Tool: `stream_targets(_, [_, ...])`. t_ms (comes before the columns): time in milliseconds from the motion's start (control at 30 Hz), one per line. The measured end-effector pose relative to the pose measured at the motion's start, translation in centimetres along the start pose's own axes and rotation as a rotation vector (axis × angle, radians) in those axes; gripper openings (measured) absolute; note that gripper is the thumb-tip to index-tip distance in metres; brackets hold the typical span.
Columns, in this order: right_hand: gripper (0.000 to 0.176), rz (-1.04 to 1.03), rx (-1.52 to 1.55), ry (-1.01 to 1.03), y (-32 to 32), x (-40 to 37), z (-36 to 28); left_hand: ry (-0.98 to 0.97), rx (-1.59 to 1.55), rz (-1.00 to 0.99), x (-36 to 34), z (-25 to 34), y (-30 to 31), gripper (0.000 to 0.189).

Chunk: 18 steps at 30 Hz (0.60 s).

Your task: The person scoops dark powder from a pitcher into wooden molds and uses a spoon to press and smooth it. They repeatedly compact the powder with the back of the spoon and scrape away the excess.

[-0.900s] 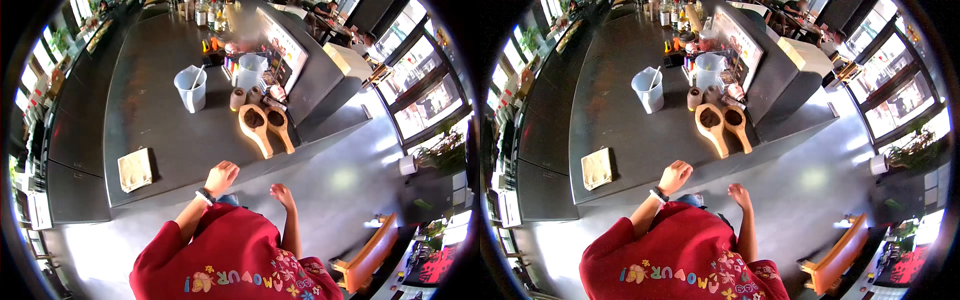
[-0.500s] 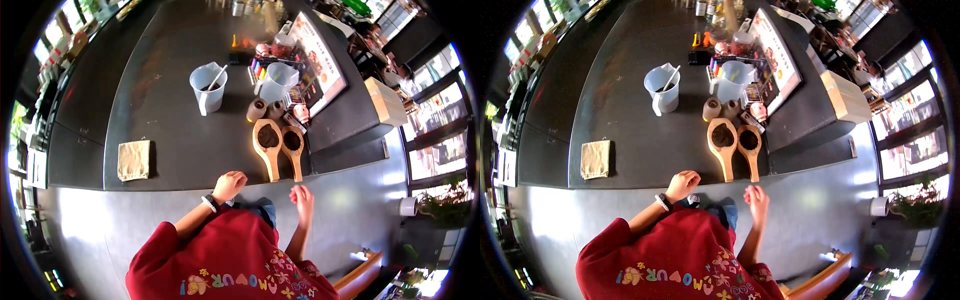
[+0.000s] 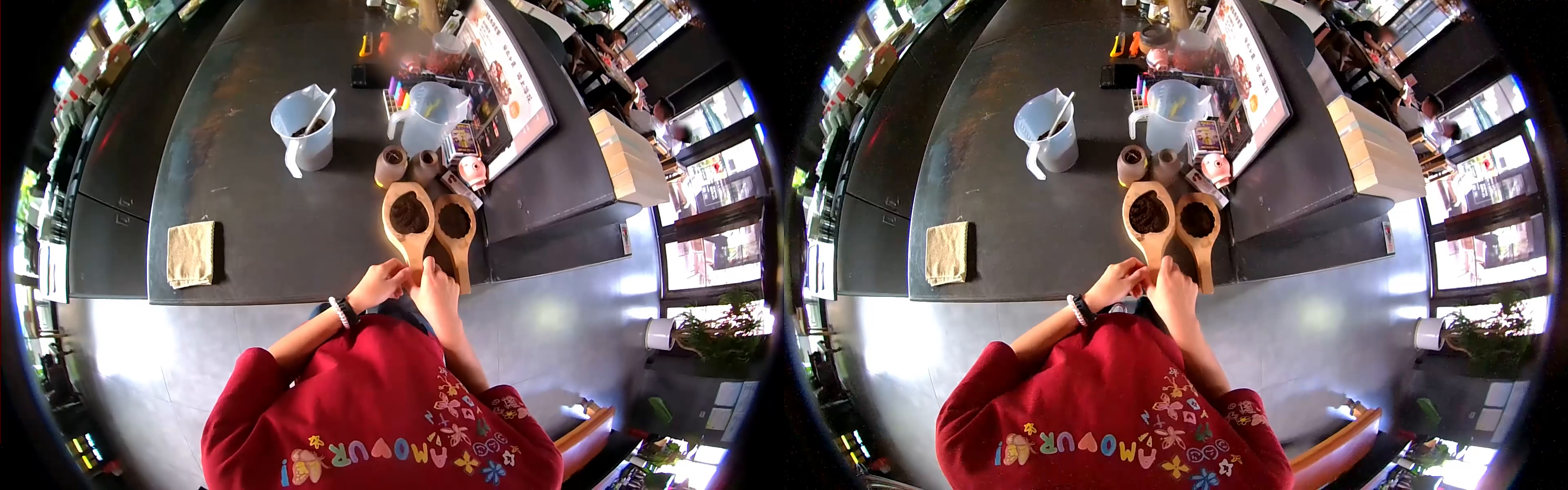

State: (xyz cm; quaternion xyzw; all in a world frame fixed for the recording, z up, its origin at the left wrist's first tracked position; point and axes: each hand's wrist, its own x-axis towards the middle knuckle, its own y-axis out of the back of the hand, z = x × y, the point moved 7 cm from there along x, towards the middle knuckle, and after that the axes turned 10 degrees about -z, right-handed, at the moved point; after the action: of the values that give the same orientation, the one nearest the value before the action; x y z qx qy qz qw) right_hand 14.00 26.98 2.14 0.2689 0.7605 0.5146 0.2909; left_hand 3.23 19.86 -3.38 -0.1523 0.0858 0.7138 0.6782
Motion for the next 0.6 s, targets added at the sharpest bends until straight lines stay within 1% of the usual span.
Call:
stream_targets(33, [0.039, -0.013, -0.006, 0.000, -0.2, 0.1, 0.0, 0.025, -0.010, 0.022, 0.4, -0.6, 0.0, 0.028])
stream_targets(167, [0.038, 0.159, 0.060, 0.103, 0.0, -0.3, -0.2, 0.012, -0.135, 0.074, 0.1, 0.3, -0.2, 0.025])
stream_targets(267, [0.036, 0.211, 0.132, 0.148, 0.2, -0.9, -0.8, -0.081, -0.219, 0.168, 0.2, -0.6, 0.3, 0.022])
stream_targets(300, [0.035, 0.239, 0.126, 0.164, 0.4, -1.2, -1.4, -0.066, -0.294, 0.131, -0.3, -0.4, 0.3, 0.020])
stream_targets(333, [0.033, 0.220, 0.130, 0.155, 0.6, -1.5, -1.9, -0.060, -0.380, 0.119, -0.7, -0.8, 0.3, 0.018])
stream_targets(400, [0.032, 0.259, 0.172, 0.205, 0.4, -1.7, -3.3, -0.050, -0.375, 0.131, -2.4, -0.6, 1.2, 0.017])
stream_targets(467, [0.034, 0.171, 0.105, 0.200, -0.4, -1.7, -5.1, -0.050, -0.376, 0.175, -4.0, -0.8, 2.4, 0.015])
stream_targets(533, [0.037, 0.214, 0.097, 0.307, -1.1, -1.6, -7.0, -0.011, -0.375, 0.213, -5.6, -1.3, 3.8, 0.016])
stream_targets(567, [0.037, 0.211, 0.113, 0.346, -1.9, -1.3, -7.8, -0.025, -0.405, 0.243, -6.2, -2.1, 4.8, 0.017])
stream_targets(600, [0.037, 0.154, 0.107, 0.371, -2.8, -0.9, -8.6, -0.036, -0.398, 0.257, -6.6, -2.2, 5.7, 0.019])
